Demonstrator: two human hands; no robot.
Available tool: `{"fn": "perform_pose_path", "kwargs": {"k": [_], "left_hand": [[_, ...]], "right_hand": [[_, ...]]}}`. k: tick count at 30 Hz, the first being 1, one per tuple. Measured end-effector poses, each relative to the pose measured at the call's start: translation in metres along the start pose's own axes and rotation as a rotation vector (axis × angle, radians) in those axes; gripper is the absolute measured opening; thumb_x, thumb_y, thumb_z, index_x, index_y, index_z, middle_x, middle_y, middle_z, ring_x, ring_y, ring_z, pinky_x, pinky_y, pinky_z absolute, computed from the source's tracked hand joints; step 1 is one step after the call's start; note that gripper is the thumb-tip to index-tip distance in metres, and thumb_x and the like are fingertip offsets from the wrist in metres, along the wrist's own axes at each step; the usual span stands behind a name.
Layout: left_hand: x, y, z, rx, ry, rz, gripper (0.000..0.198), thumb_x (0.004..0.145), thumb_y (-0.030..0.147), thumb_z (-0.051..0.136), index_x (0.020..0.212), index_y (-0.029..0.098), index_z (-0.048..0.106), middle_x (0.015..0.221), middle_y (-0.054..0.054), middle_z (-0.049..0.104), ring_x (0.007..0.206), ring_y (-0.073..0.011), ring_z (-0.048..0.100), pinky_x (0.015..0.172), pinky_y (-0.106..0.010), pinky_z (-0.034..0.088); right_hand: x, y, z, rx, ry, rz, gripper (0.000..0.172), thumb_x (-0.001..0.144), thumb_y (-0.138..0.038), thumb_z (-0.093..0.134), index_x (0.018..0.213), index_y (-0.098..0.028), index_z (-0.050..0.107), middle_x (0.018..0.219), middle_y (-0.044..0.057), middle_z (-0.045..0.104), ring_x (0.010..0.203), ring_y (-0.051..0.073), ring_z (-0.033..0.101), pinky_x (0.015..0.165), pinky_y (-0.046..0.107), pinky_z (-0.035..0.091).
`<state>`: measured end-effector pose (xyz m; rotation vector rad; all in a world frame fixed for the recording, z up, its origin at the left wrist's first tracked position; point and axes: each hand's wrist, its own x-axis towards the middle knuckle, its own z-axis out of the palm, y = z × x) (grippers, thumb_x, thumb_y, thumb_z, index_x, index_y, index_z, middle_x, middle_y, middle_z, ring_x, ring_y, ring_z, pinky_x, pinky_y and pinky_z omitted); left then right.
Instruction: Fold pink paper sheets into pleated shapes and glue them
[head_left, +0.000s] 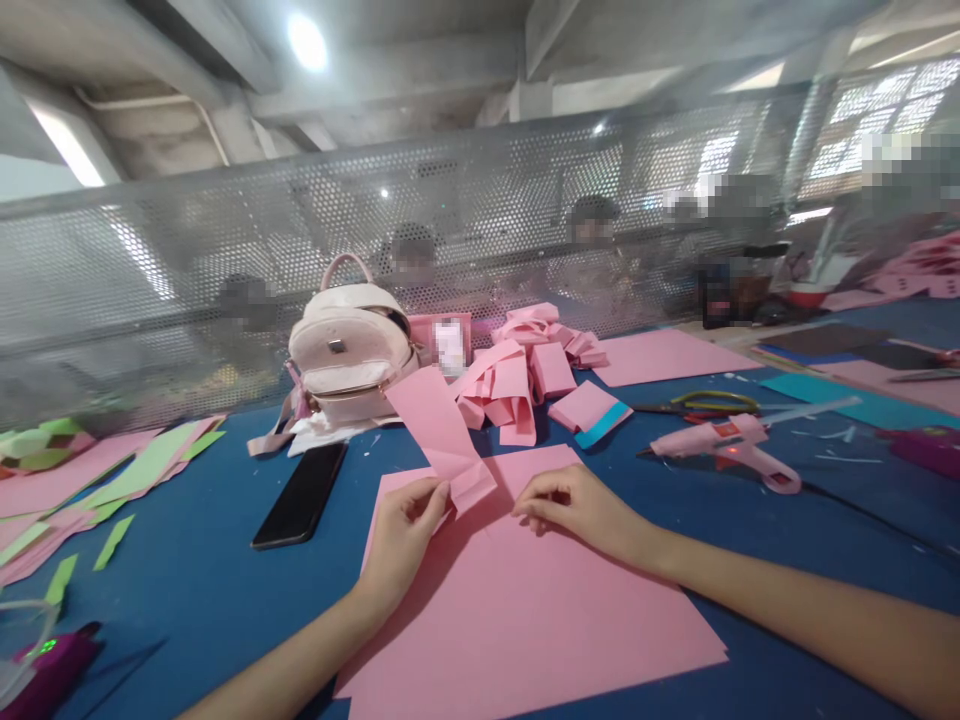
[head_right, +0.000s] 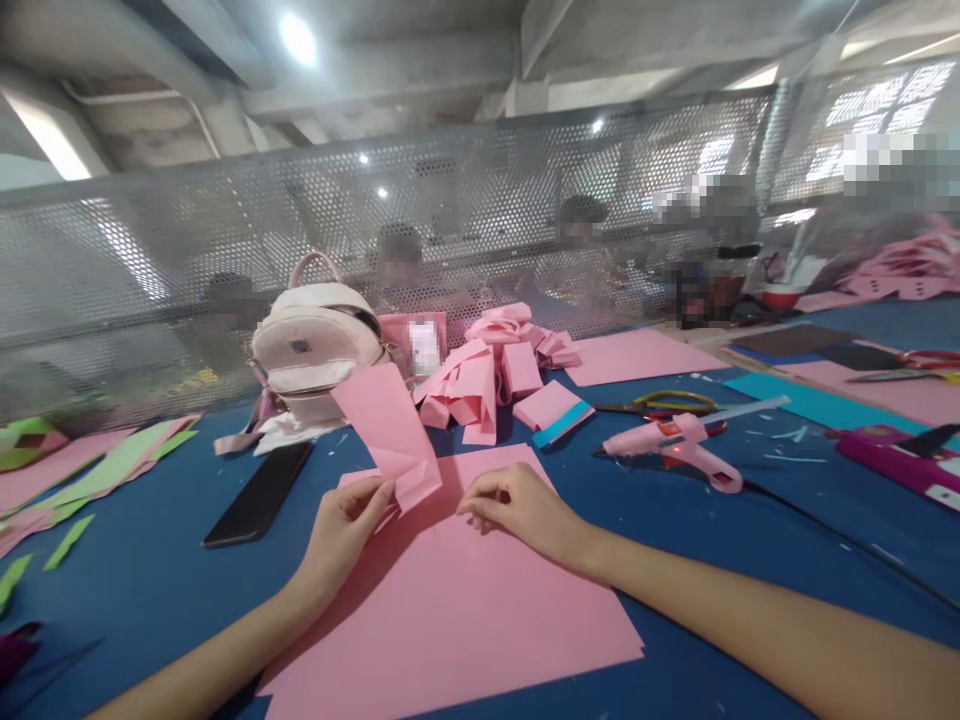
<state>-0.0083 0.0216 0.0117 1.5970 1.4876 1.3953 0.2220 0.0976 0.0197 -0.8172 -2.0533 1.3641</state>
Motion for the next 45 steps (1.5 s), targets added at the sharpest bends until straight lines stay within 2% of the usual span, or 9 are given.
{"fn": "perform_pose_path", "kwargs": {"k": [8, 13, 16, 20, 23, 28, 34, 45], "left_hand": [[-0.002, -0.001, -0.003, 0.017, 0.004, 0.011, 0.044, 0.094, 0.046, 0.052, 0.06, 0.018, 0.046, 0.058, 0.003, 0.04, 0.057, -0.0117, 0.037, 0.054, -0.024, 0.027], [-0.002, 0.001, -0.004, 0.021, 0.02, 0.027, 0.045, 0.094, 0.047, 0.052, 0.06, 0.019, 0.044, 0.057, 0.004, 0.035, 0.056, -0.0113, 0.033, 0.053, -0.025, 0.025], [-0.002, 0.002, -0.004, 0.023, 0.017, 0.035, 0.044, 0.094, 0.045, 0.052, 0.059, 0.019, 0.043, 0.057, 0.004, 0.035, 0.056, -0.0115, 0.033, 0.053, -0.025, 0.026], [-0.002, 0.002, -0.005, 0.022, 0.01, 0.042, 0.044, 0.094, 0.043, 0.052, 0.058, 0.019, 0.042, 0.057, 0.004, 0.036, 0.057, -0.0118, 0.034, 0.054, -0.025, 0.027], [-0.003, 0.001, -0.005, 0.023, 0.012, 0.041, 0.044, 0.094, 0.043, 0.051, 0.058, 0.019, 0.042, 0.057, 0.004, 0.036, 0.057, -0.0117, 0.034, 0.055, -0.025, 0.027], [-0.003, 0.0, -0.005, 0.029, 0.015, 0.034, 0.043, 0.093, 0.044, 0.052, 0.059, 0.019, 0.043, 0.057, 0.004, 0.038, 0.057, -0.0118, 0.035, 0.055, -0.024, 0.028], [-0.002, 0.0, -0.004, 0.032, 0.017, 0.027, 0.043, 0.093, 0.046, 0.052, 0.06, 0.019, 0.044, 0.058, 0.004, 0.038, 0.057, -0.012, 0.035, 0.055, -0.024, 0.029], [-0.002, 0.001, -0.004, 0.022, 0.016, 0.025, 0.045, 0.093, 0.047, 0.052, 0.059, 0.019, 0.046, 0.057, 0.003, 0.04, 0.057, -0.0127, 0.038, 0.055, -0.025, 0.029]], "right_hand": [[0.01, -0.005, 0.02, 0.039, -0.053, 0.001, 0.019, 0.086, -0.028, 0.065, 0.084, -0.016, 0.079, 0.078, 0.007, 0.076, 0.076, 0.02, 0.068, 0.069, 0.028, 0.05], [0.02, -0.009, 0.037, 0.059, -0.066, 0.016, 0.027, 0.085, -0.032, 0.067, 0.068, -0.014, 0.075, 0.067, 0.006, 0.072, 0.064, 0.016, 0.06, 0.06, 0.027, 0.042], [0.021, -0.003, 0.043, 0.11, -0.073, 0.035, 0.027, 0.086, -0.037, 0.068, 0.074, -0.014, 0.076, 0.065, 0.005, 0.069, 0.061, 0.015, 0.058, 0.056, 0.026, 0.04], [0.021, 0.003, 0.044, 0.156, -0.054, 0.046, 0.027, 0.083, -0.041, 0.071, 0.089, -0.015, 0.079, 0.08, 0.007, 0.074, 0.068, 0.016, 0.06, 0.059, 0.026, 0.044], [0.02, 0.002, 0.044, 0.172, -0.053, 0.049, 0.029, 0.082, -0.043, 0.073, 0.092, -0.016, 0.08, 0.09, 0.009, 0.076, 0.075, 0.018, 0.064, 0.064, 0.028, 0.048], [0.02, -0.003, 0.046, 0.198, -0.044, 0.055, 0.028, 0.079, -0.043, 0.077, 0.088, -0.016, 0.08, 0.086, 0.009, 0.076, 0.08, 0.02, 0.068, 0.068, 0.029, 0.053], [0.019, -0.003, 0.046, 0.199, -0.002, 0.053, 0.025, 0.074, -0.039, 0.081, 0.078, -0.014, 0.078, 0.071, 0.006, 0.072, 0.067, 0.017, 0.067, 0.063, 0.027, 0.053], [0.016, -0.004, 0.041, 0.172, 0.089, 0.032, 0.024, 0.071, -0.039, 0.081, 0.072, -0.016, 0.075, 0.073, 0.004, 0.067, 0.064, 0.017, 0.064, 0.061, 0.03, 0.058]]}}
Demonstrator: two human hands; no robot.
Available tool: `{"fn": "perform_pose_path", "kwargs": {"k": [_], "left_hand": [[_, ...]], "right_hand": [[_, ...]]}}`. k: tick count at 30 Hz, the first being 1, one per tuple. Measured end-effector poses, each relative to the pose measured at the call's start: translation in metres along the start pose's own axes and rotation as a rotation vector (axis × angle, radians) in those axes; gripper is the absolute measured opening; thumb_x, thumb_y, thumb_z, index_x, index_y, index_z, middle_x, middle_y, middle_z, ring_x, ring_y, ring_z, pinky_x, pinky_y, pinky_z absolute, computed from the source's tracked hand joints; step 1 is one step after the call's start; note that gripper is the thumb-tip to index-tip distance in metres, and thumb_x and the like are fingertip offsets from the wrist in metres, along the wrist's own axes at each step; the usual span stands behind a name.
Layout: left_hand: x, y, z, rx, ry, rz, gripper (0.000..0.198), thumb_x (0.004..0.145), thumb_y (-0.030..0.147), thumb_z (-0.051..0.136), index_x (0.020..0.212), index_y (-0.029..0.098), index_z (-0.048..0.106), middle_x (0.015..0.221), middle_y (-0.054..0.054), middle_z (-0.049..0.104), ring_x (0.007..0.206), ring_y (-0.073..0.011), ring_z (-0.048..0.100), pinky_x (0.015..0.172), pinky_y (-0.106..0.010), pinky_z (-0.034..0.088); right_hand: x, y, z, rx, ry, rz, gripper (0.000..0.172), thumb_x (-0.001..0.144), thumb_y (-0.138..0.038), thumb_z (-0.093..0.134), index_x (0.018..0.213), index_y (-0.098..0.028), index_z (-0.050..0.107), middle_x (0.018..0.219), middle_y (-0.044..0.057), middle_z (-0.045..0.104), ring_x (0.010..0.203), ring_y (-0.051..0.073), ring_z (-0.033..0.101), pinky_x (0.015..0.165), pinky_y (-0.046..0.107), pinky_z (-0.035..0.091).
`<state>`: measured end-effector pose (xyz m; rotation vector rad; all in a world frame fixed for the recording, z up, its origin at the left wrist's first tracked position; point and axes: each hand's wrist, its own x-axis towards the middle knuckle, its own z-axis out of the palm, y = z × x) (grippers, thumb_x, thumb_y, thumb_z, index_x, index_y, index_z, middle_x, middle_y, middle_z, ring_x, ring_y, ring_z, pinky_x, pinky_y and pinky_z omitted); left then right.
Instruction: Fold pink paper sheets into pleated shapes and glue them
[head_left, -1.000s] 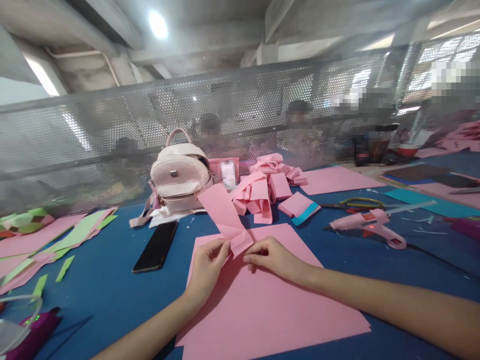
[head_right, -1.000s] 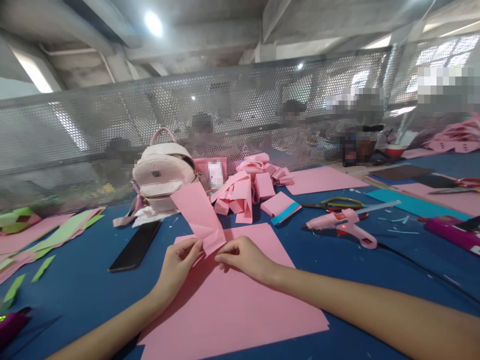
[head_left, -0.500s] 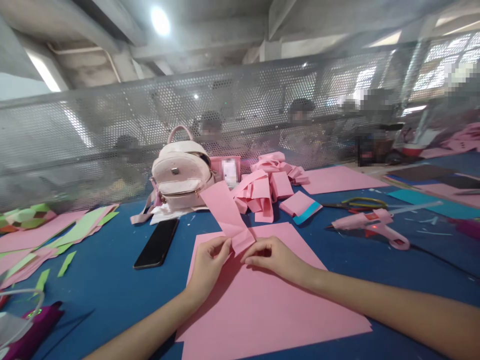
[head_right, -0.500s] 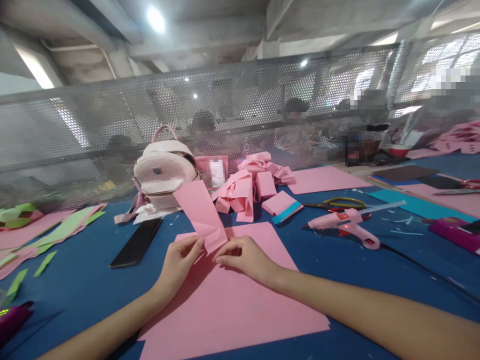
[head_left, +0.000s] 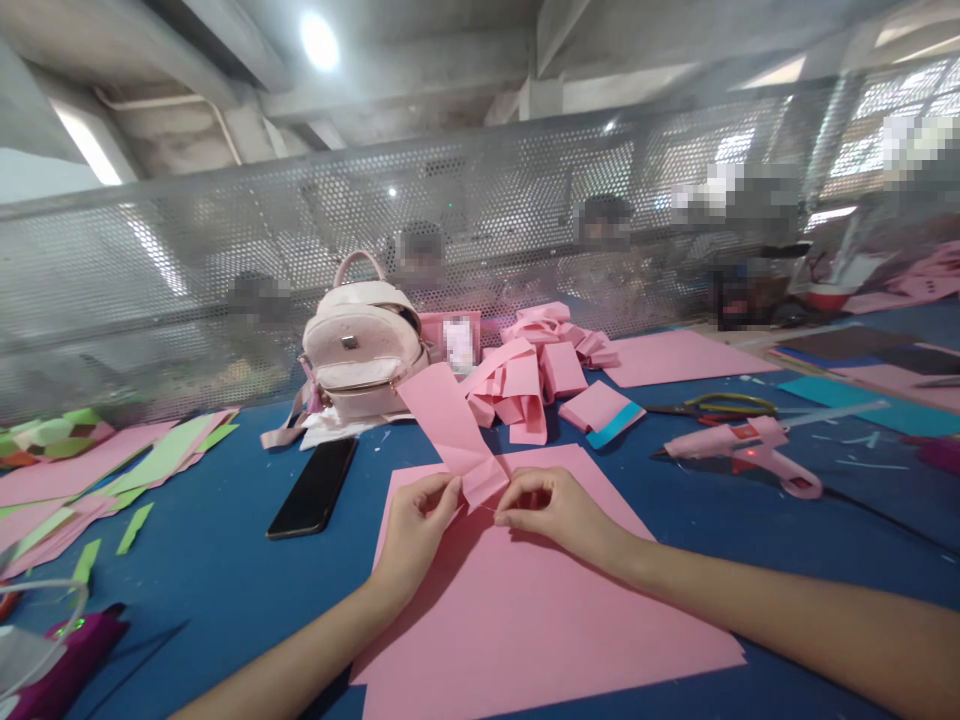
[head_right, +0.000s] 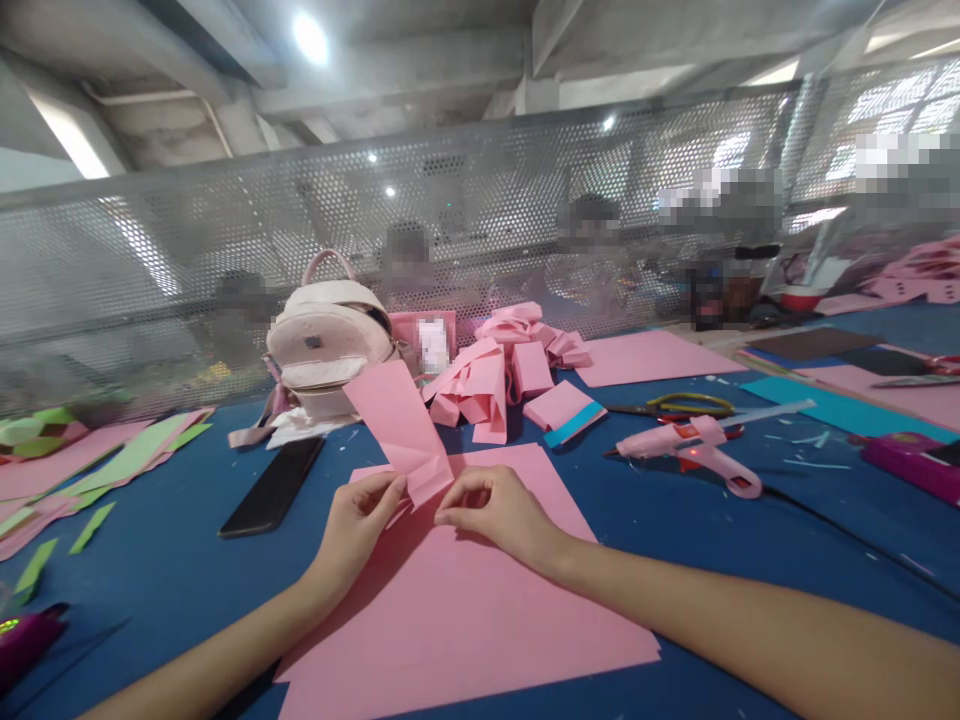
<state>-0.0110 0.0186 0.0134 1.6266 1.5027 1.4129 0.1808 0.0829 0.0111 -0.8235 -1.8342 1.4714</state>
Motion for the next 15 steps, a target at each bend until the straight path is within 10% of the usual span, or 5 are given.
{"fn": "perform_pose_path", "kwargs": {"k": [15], "left_hand": [[-0.001, 0.001, 0.0, -0.04, -0.035, 0.01, 0.044, 0.094, 0.045, 0.053, 0.06, 0.018, 0.05, 0.059, 0.002, 0.047, 0.06, -0.0132, 0.043, 0.058, -0.024, 0.033]], "right_hand": [[-0.007, -0.008, -0.012, -0.635, 0.037, -0.474, 0.023, 0.099, -0.025, 0.048, 0.077, -0.02, 0.05, 0.073, -0.003, 0.052, 0.063, 0.012, 0.045, 0.06, 0.026, 0.032]]}}
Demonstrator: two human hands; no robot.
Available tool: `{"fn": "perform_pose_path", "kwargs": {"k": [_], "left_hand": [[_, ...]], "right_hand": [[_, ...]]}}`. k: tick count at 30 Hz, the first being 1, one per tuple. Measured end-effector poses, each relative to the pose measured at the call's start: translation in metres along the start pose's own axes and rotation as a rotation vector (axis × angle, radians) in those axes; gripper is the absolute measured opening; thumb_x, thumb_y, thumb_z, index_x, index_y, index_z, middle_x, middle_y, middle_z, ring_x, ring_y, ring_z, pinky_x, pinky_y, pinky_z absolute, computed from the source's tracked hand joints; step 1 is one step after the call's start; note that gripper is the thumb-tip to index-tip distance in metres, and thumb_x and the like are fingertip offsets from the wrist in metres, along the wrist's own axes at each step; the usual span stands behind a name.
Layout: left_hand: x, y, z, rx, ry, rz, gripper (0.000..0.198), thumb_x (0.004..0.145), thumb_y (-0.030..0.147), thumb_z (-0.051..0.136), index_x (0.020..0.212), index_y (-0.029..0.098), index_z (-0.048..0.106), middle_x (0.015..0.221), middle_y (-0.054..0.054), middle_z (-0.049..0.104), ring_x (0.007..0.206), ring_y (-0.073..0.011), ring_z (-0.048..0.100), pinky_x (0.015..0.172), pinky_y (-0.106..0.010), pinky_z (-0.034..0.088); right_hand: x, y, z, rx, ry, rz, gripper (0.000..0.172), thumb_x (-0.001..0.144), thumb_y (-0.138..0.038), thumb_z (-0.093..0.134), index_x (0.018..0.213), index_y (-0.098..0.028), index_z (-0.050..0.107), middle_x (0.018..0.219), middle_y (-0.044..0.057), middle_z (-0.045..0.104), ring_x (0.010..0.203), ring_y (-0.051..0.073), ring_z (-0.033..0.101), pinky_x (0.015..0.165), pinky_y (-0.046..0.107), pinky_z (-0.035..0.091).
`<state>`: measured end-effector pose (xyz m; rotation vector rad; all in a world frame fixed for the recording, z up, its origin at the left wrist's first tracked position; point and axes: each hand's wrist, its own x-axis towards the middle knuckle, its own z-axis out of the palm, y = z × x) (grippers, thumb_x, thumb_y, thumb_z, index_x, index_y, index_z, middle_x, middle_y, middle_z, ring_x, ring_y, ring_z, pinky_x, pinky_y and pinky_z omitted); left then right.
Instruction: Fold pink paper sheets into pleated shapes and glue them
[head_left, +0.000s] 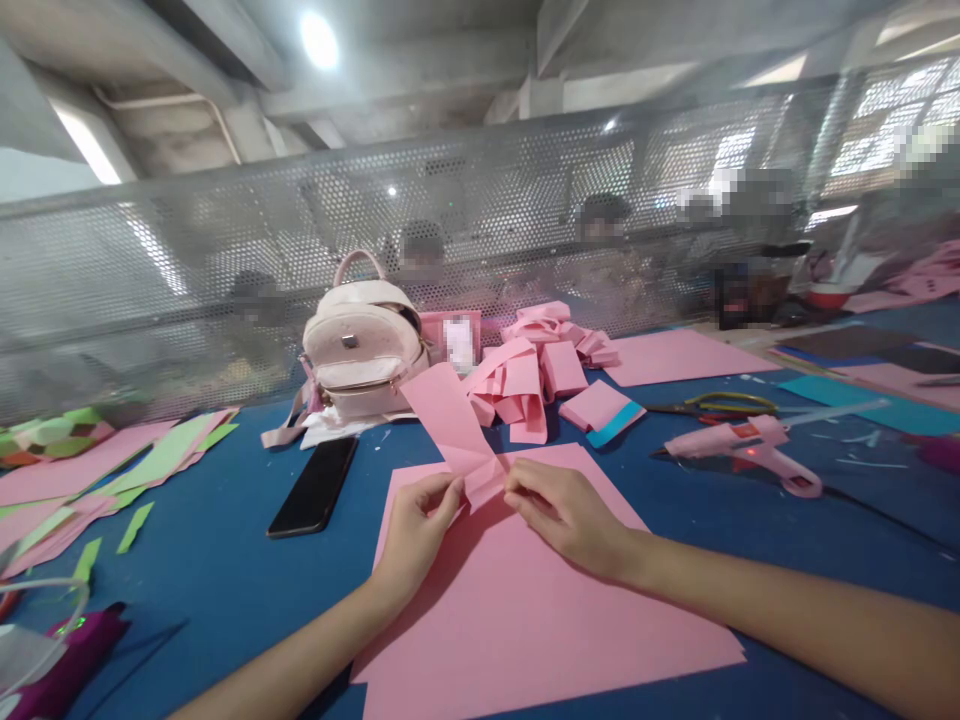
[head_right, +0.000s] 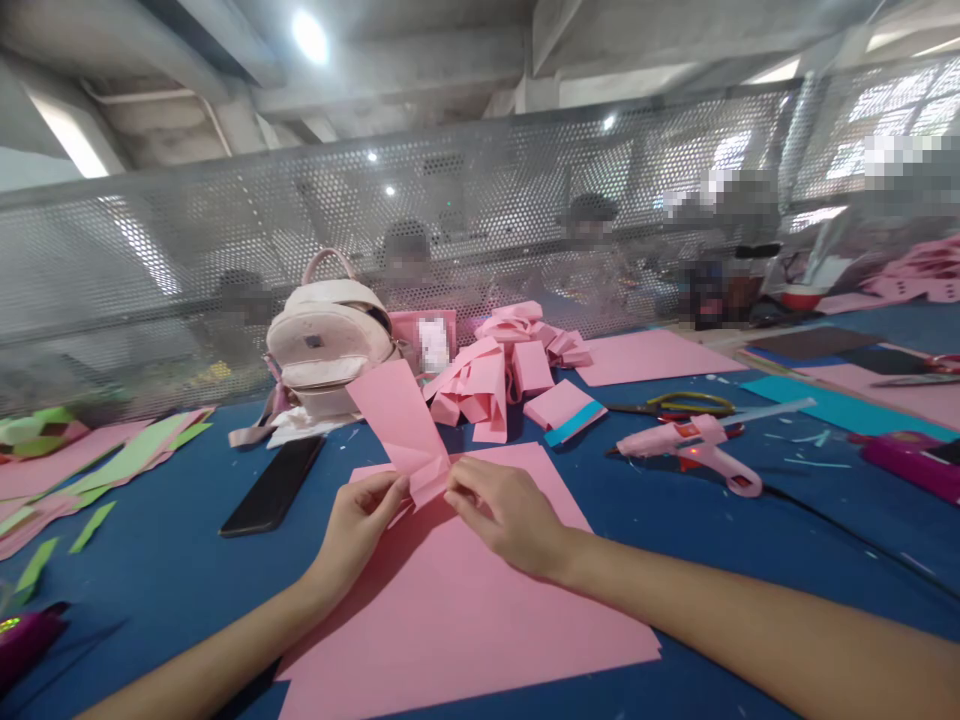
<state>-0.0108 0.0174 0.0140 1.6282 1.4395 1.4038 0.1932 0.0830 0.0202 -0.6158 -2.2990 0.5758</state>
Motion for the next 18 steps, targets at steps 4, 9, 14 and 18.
{"fn": "perform_pose_path", "kwargs": {"k": [4, 9, 14, 18], "left_hand": [[0.001, 0.0, 0.001, -0.007, -0.003, 0.002, 0.043, 0.094, 0.045, 0.054, 0.061, 0.018, 0.05, 0.059, 0.002, 0.047, 0.06, -0.0136, 0.044, 0.058, -0.024, 0.034], [0.001, 0.002, 0.001, -0.008, 0.006, 0.001, 0.043, 0.093, 0.045, 0.054, 0.06, 0.019, 0.048, 0.058, 0.002, 0.045, 0.059, -0.0134, 0.043, 0.057, -0.024, 0.033], [0.001, 0.003, 0.001, 0.003, 0.017, 0.0, 0.044, 0.092, 0.045, 0.053, 0.058, 0.019, 0.047, 0.057, 0.002, 0.044, 0.058, -0.0132, 0.041, 0.057, -0.024, 0.033], [0.002, 0.001, 0.0, 0.012, 0.014, -0.004, 0.043, 0.092, 0.044, 0.054, 0.059, 0.018, 0.048, 0.057, 0.002, 0.045, 0.058, -0.0133, 0.042, 0.057, -0.024, 0.033]], "right_hand": [[0.0, 0.0, 0.001, -0.054, -0.022, -0.036, 0.032, 0.098, -0.025, 0.046, 0.067, -0.02, 0.044, 0.064, -0.002, 0.049, 0.059, 0.013, 0.041, 0.057, 0.028, 0.028], [0.003, -0.001, -0.003, 0.005, -0.074, -0.042, 0.027, 0.097, -0.027, 0.056, 0.071, -0.02, 0.06, 0.067, 0.0, 0.063, 0.065, 0.015, 0.054, 0.063, 0.027, 0.037], [0.005, 0.007, -0.012, 0.078, -0.182, -0.122, 0.01, 0.091, -0.027, 0.068, 0.085, -0.023, 0.075, 0.084, 0.001, 0.074, 0.08, 0.017, 0.065, 0.075, 0.028, 0.045], [0.003, 0.013, -0.01, 0.023, -0.277, -0.095, 0.011, 0.091, -0.026, 0.069, 0.084, -0.024, 0.077, 0.087, 0.002, 0.073, 0.086, 0.018, 0.065, 0.077, 0.028, 0.045]]}}
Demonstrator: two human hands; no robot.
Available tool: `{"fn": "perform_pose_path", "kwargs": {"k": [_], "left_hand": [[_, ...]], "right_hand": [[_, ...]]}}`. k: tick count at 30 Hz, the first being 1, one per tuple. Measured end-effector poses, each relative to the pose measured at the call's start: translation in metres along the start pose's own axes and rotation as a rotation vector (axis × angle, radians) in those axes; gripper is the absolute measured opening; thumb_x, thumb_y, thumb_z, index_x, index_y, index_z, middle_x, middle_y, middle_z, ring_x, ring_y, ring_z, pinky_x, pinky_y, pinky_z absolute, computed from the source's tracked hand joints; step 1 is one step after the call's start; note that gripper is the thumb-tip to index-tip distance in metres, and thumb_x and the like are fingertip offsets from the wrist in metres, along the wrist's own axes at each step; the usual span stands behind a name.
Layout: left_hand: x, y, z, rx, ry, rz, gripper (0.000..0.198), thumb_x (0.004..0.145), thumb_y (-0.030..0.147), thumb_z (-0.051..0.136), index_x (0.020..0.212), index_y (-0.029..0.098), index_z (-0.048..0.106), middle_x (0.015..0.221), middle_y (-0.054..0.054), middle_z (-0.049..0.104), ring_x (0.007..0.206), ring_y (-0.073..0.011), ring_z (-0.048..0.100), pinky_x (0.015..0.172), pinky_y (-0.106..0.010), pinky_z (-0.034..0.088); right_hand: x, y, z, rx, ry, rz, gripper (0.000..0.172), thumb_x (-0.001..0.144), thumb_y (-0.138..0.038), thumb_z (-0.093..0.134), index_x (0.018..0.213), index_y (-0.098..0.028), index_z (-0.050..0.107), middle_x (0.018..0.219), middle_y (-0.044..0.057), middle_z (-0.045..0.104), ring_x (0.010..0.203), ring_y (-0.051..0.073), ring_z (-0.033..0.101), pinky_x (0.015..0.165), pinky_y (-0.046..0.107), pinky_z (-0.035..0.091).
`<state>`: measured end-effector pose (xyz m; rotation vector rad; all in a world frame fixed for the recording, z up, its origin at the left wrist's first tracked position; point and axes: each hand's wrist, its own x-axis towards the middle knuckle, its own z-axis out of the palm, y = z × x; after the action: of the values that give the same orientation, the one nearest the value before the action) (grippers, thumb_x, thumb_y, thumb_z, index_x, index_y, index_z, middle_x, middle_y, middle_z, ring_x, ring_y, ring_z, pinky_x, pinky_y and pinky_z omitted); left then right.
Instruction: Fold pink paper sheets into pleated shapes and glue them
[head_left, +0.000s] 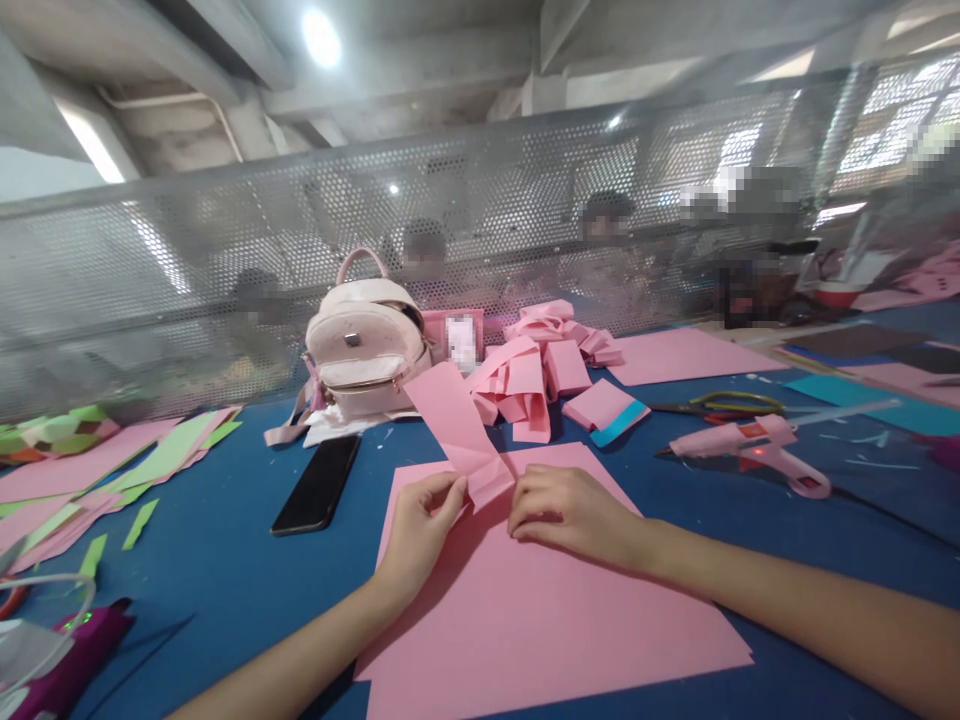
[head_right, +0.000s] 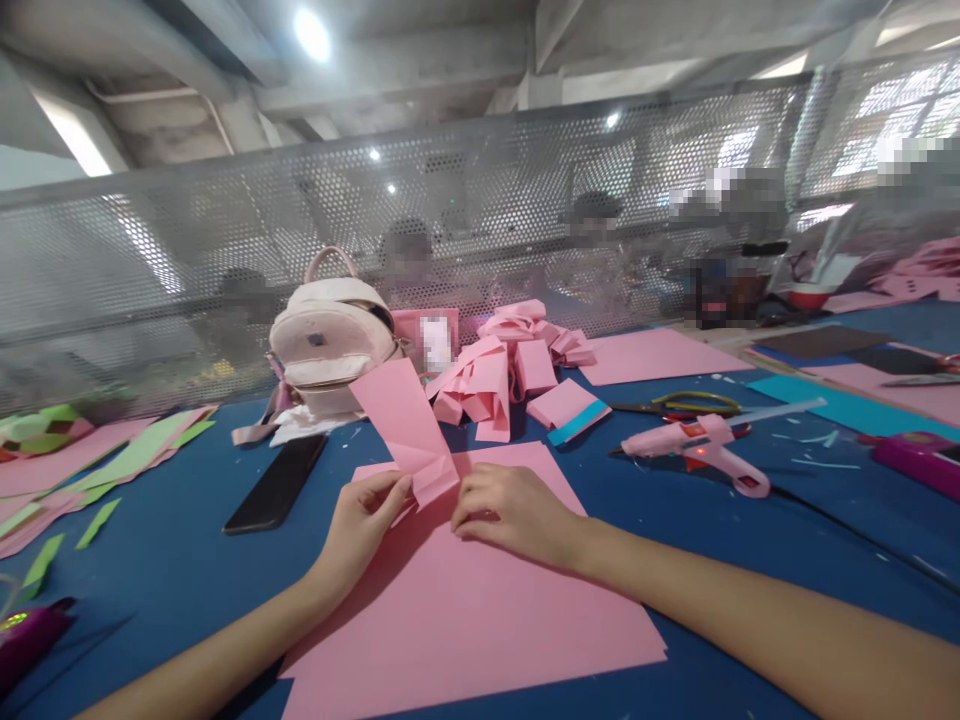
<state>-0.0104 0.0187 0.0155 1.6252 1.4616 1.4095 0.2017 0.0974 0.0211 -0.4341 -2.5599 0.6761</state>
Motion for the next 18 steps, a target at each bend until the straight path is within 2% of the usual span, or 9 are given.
{"fn": "perform_pose_path", "kwargs": {"k": [7, 18], "left_hand": [[0.0, -0.004, -0.001, -0.014, -0.009, -0.009, 0.04, 0.093, 0.042, 0.054, 0.061, 0.018, 0.049, 0.059, 0.002, 0.046, 0.06, -0.0131, 0.043, 0.058, -0.024, 0.033], [0.003, -0.011, -0.003, -0.055, -0.045, -0.048, 0.042, 0.093, 0.044, 0.052, 0.061, 0.018, 0.045, 0.06, 0.003, 0.041, 0.061, -0.0125, 0.039, 0.059, -0.024, 0.031]], "right_hand": [[-0.003, 0.0, 0.01, 0.03, -0.027, 0.081, 0.012, 0.094, -0.021, 0.063, 0.089, -0.022, 0.075, 0.09, 0.002, 0.071, 0.085, 0.017, 0.066, 0.076, 0.026, 0.047], [-0.003, -0.003, 0.011, 0.025, -0.02, 0.058, 0.018, 0.095, -0.022, 0.059, 0.086, -0.022, 0.075, 0.09, 0.003, 0.074, 0.081, 0.018, 0.067, 0.074, 0.028, 0.048]]}}
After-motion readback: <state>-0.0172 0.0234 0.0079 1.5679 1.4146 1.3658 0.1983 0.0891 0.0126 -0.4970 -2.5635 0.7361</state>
